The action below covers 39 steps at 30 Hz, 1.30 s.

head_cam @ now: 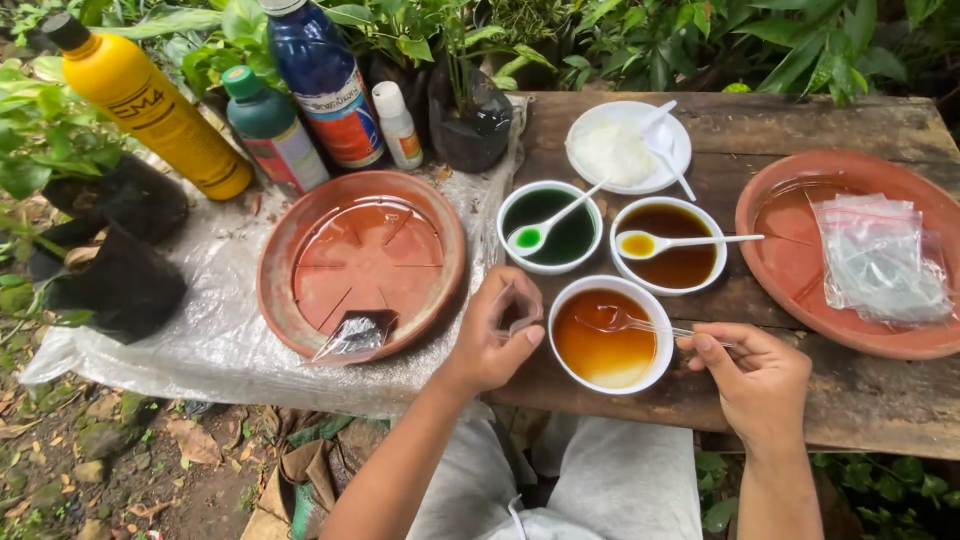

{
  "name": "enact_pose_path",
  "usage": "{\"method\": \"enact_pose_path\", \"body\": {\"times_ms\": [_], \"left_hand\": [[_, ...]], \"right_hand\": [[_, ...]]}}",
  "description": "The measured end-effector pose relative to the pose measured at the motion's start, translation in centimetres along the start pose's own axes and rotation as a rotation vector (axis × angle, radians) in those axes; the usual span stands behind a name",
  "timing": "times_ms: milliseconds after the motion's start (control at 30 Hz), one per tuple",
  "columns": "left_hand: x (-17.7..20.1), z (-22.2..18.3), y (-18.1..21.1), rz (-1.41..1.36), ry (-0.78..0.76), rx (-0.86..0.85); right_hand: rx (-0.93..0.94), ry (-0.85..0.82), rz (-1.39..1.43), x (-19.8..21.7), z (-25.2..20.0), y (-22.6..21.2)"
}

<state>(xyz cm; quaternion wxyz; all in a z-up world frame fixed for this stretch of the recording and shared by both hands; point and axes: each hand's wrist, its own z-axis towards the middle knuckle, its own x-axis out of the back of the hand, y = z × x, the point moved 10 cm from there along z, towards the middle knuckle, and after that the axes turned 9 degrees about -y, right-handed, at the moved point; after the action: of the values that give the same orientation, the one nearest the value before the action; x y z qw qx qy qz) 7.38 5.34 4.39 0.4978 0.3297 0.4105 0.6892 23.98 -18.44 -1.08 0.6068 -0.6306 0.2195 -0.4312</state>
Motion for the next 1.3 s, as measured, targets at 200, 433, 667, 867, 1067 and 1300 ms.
{"method": "enact_pose_path", "body": {"times_ms": [200, 433, 667, 867, 1067, 1300], "left_hand": [[0.2, 0.0, 0.5, 0.137, 0.022, 0.008], [-0.2, -0.6, -0.4, 0.192, -0.001, 0.077], [0.0, -0.8, -0.9, 0.206, 0.007, 0.116], [-0.3, -0.8, -0.9, 0.236, -0.019, 0.146], [-0.4, -0.8, -0.7, 0.283, -0.023, 0.149], [-0.6, -0.5, -0.1, 0.273, -0.046, 0.134]], "right_hand": [[0.024, -0.003, -0.018, -0.2, 0.1, -1.0], [0.032, -0.005, -0.028, 0.0, -0.1, -0.6], [0.097, 0.018, -0.019, 0.7, -0.4, -0.9], [0.147, 0.011, 0.031, 1.6, -0.3, -2.4], [0.241, -0.047, 0.041, 1.8, 0.0, -5.7], [0.251, -0.129, 0.052, -0.3, 0.2, -9.7]]}}
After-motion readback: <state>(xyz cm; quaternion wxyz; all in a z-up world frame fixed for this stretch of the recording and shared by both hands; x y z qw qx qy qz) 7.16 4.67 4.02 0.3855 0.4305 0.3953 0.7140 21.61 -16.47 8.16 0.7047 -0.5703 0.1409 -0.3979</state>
